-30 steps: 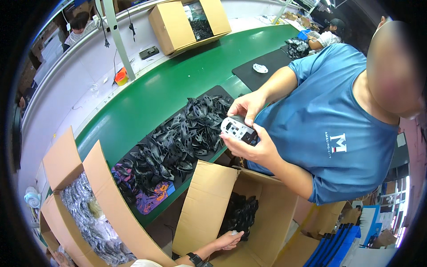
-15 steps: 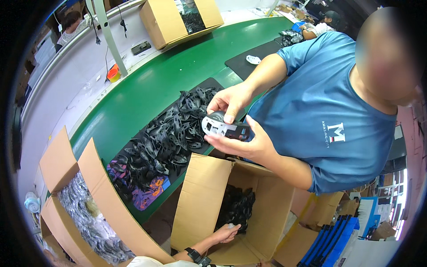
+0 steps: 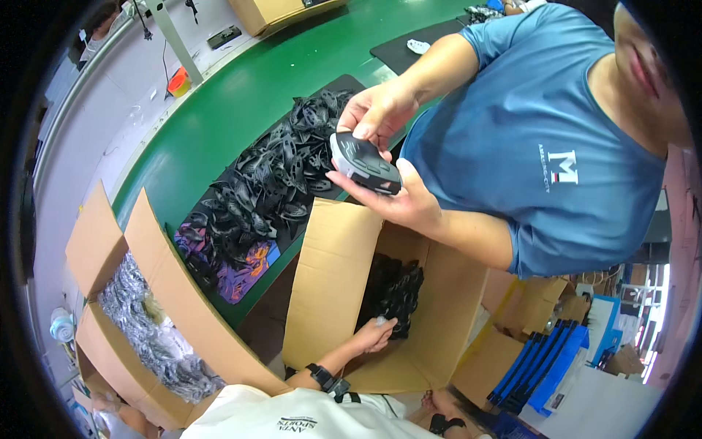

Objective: Packing components into cardboard boxes at a factory workstation.

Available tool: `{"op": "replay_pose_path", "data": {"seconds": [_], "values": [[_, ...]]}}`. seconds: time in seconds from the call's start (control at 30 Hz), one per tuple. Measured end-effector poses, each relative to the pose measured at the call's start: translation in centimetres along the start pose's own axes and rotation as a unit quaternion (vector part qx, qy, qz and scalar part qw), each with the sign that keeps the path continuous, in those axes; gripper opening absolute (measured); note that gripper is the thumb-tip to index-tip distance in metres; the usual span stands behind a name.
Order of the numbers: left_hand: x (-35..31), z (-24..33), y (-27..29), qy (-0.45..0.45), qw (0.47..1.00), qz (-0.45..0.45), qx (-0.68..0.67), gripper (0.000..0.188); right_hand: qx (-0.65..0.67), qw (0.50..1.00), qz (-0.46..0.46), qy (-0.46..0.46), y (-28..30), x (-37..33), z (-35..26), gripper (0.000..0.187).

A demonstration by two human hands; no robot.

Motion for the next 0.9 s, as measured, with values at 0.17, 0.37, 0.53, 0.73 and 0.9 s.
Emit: {"op": "replay_pose_path", "data": {"seconds": [0.17, 0.37, 0.53, 0.73, 0.9], "values": [[0.7, 2.6, 0.5, -0.013, 0.999, 0.017, 0.025, 0.048, 0.291, 0.951, -0.065, 0.080, 0.3, 1.7, -3.1, 0.054], [0.5, 2.0, 0.3, 0.012, 1.000, -0.001, -0.008, 0.053, 0.285, 0.958, -0.020, -0.041, 0.4, 3.8, 0.6, 0.049], [1.3, 1.0, 1.4, 0.012, 1.000, 0.004, 0.016, 0.051, 0.303, 0.951, -0.022, -0.055, 0.7, 3.9, -1.4, 0.048], [2.4, 0.1, 2.8, -0.043, 0.993, 0.079, 0.076, 0.055, 0.278, 0.959, -0.049, -0.015, 0.5, 2.0, -2.5, 0.049], [3.5, 0.1, 2.0, -0.085, 0.984, 0.115, 0.111, 0.052, 0.203, 0.979, -0.027, 0.018, 1.8, 1.2, -3.5, 0.053]]}}
Point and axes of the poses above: each hand's wrist, its own x-axis towards the middle knuckle, its own y-axis out of the back of the hand, z = x × y, the point moved 3 cm from there along x, towards the middle knuckle, and after that the axes turned 6 degrees about -y, right-handed, at the moved point
